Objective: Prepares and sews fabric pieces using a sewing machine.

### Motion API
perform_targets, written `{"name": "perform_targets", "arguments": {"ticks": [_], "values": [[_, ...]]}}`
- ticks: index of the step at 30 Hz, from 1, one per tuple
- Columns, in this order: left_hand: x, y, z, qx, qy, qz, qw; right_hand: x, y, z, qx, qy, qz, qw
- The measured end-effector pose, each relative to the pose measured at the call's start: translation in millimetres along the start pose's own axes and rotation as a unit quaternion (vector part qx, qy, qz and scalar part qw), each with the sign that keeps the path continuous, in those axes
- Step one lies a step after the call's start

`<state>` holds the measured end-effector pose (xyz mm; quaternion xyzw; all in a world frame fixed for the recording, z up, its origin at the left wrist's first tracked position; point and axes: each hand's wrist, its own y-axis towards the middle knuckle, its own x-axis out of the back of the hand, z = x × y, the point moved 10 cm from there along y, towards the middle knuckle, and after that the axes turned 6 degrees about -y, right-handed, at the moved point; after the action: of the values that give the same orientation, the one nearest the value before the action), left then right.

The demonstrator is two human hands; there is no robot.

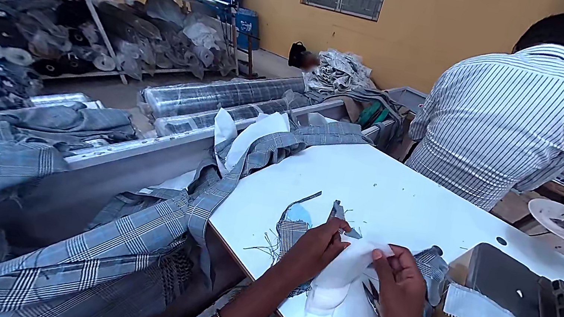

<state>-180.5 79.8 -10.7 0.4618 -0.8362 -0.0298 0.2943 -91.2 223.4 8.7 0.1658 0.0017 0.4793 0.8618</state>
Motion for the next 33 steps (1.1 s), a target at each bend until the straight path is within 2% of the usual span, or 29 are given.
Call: {"name": "perform_targets", "arguments": {"ticks": [4,8,13,17,22,24,27,30,33], "values": [[-7,-2,4,0.019,-0.025,0.039,0.999,0,1,-6,-0.018,0.004,0.01,1.0],[-14,-1,6,0.038,0.001,0.084,0.996,-4,1,-10,-0.015,-0.051,0.023,0.998],[-8,-2,0,0.012,-0.013,0.059,0.998,0,0,-8,0.021,-0.104,-0.006,0.994],[-8,-2,6,0.058,0.004,0.068,0.996,5,2,-10,-0.014,-0.066,-0.019,0.998],[-9,-2,11,0.077,-0.014,0.079,0.994,1,2,-12,-0.043,-0.058,0.011,0.997],[-6,-2,13,0.077,-0.042,0.058,0.994,4,1,-7,-0.045,-0.02,-0.002,0.999],[-2,0,17,0.108,-0.033,0.032,0.993,12,0,5,-0.036,0.17,-0.007,0.985],[-2,2,17,0.14,0.011,0.032,0.99,9,-1,24,-0.003,0.358,0.1,0.928],[-1,4,11,0.155,0.013,0.039,0.987,4,-1,27,0.001,0.399,0.149,0.905]]}}
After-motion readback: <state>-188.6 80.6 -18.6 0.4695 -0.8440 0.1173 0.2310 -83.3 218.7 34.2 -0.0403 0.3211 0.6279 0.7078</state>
